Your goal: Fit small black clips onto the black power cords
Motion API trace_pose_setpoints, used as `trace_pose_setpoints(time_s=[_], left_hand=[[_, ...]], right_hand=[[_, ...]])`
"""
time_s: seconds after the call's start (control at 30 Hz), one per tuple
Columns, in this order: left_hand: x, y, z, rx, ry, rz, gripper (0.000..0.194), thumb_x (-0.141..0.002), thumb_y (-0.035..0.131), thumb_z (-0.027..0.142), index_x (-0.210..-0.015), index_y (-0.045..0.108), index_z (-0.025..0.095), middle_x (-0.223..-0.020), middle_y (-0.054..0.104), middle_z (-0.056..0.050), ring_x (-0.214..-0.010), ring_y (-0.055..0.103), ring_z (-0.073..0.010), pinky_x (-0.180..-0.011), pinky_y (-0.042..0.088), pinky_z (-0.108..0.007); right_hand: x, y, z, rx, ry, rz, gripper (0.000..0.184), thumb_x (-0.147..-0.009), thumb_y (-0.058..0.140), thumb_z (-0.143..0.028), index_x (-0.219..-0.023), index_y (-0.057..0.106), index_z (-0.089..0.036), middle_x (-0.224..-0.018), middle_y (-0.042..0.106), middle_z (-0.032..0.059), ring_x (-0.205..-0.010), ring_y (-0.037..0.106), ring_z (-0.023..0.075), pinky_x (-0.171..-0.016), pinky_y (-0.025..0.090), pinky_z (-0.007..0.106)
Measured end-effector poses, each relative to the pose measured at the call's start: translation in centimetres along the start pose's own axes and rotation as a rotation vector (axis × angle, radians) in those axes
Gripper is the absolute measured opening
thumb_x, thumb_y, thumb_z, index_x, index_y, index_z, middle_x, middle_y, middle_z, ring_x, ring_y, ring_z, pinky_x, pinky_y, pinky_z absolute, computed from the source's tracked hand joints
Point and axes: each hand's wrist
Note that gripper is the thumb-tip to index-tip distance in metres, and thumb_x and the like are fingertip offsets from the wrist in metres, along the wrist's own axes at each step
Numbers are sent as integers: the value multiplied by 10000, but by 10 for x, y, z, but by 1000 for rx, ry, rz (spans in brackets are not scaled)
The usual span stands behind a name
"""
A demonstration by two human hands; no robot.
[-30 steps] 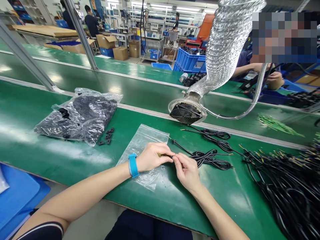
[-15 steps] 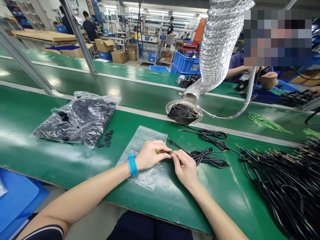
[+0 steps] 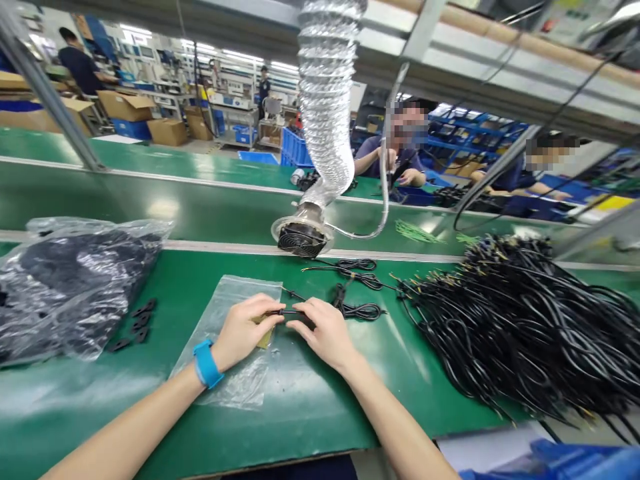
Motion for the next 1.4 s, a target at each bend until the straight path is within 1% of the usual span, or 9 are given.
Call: trace_pose_setpoints(time_s=[0.2, 0.33, 0.43, 0.6, 0.77, 0.93, 1.17, 1.27, 1.4], left_hand=[[0, -1, -4, -38, -2, 8, 139, -858, 660, 313, -918, 755, 232, -898, 731, -35, -822, 679, -180, -757, 537, -285], [-2, 1, 1, -47, -21, 17, 138, -860, 656, 310, -921, 752, 232, -910, 732, -35, -829, 676, -182, -768, 537, -291], [-4, 5, 7, -27, 2, -6, 149, -867, 648, 299, -940, 750, 221, -908, 733, -49, -837, 679, -187, -772, 547, -296], [-6, 10, -1, -131, 64, -100, 165, -881, 614, 200, -996, 732, 214, -925, 717, -56, -863, 667, -186, -810, 551, -322], [-5, 4, -8, -397, 138, -188, 343, -833, 664, 128, -1164, 651, 216, -1081, 682, -79, -1038, 601, -238, -928, 510, -421], [-16, -41, -7, -620, 59, -125, 283, -910, 586, 227, -1184, 636, 175, -1085, 671, -97, -1030, 594, -241, -912, 479, -384], [-3, -134, -11, -1029, -451, -93, 216, -932, 538, 248, -913, 729, 148, -930, 671, -108, -876, 650, -229, -730, 464, -301], [25, -150, -12, -1054, -501, -115, 205, -919, 564, 258, -885, 740, 158, -894, 666, -89, -823, 652, -211, -716, 471, -291], [57, -154, -17, -1006, -471, -179, 160, -894, 600, 245, -906, 740, 169, -989, 639, -84, -893, 644, -209, -777, 501, -292]], right_hand=[[-8, -24, 16, 422, 30, -233, 133, -937, 557, -146, -844, 649, -164, -797, 668, 39, -775, 619, 171, -745, 399, 289], [-19, -54, -3, 604, -42, -301, 197, -891, 501, -24, -823, 628, -159, -726, 653, 57, -688, 605, 190, -741, 366, 322], [-12, -63, -22, 683, 32, -266, 205, -830, 544, 13, -753, 618, -162, -653, 632, 73, -631, 600, 212, -724, 360, 350], [8, -28, -23, 753, 150, -213, 83, -855, 666, -175, -780, 637, -155, -671, 631, 101, -637, 596, 247, -649, 374, 362], [10, 7, -15, 842, 104, -151, 321, -846, 688, -457, -806, 630, -143, -761, 607, 111, -742, 576, 267, -635, 395, 360], [-6, -5, 14, 713, -85, -45, 446, -895, 533, -609, -842, 608, -173, -772, 598, 86, -720, 576, 233, -615, 408, 325], [-67, -3, 114, 589, -85, -143, 227, -907, 484, -204, -1024, 657, -114, -950, 666, 175, -856, 640, 280, -746, 491, 378], [-72, 11, 140, 531, -108, -157, 244, -877, 464, -196, -979, 679, -142, -947, 675, 168, -852, 647, 291, -716, 492, 390], [-67, 8, 143, 526, -144, -73, 325, -923, 399, -257, -819, 690, -155, -742, 661, 122, -693, 625, 263, -616, 433, 358]])
Point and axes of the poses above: each hand's wrist, its own x-axis away from the middle knuckle, its own y-axis out of the palm, z = x × y
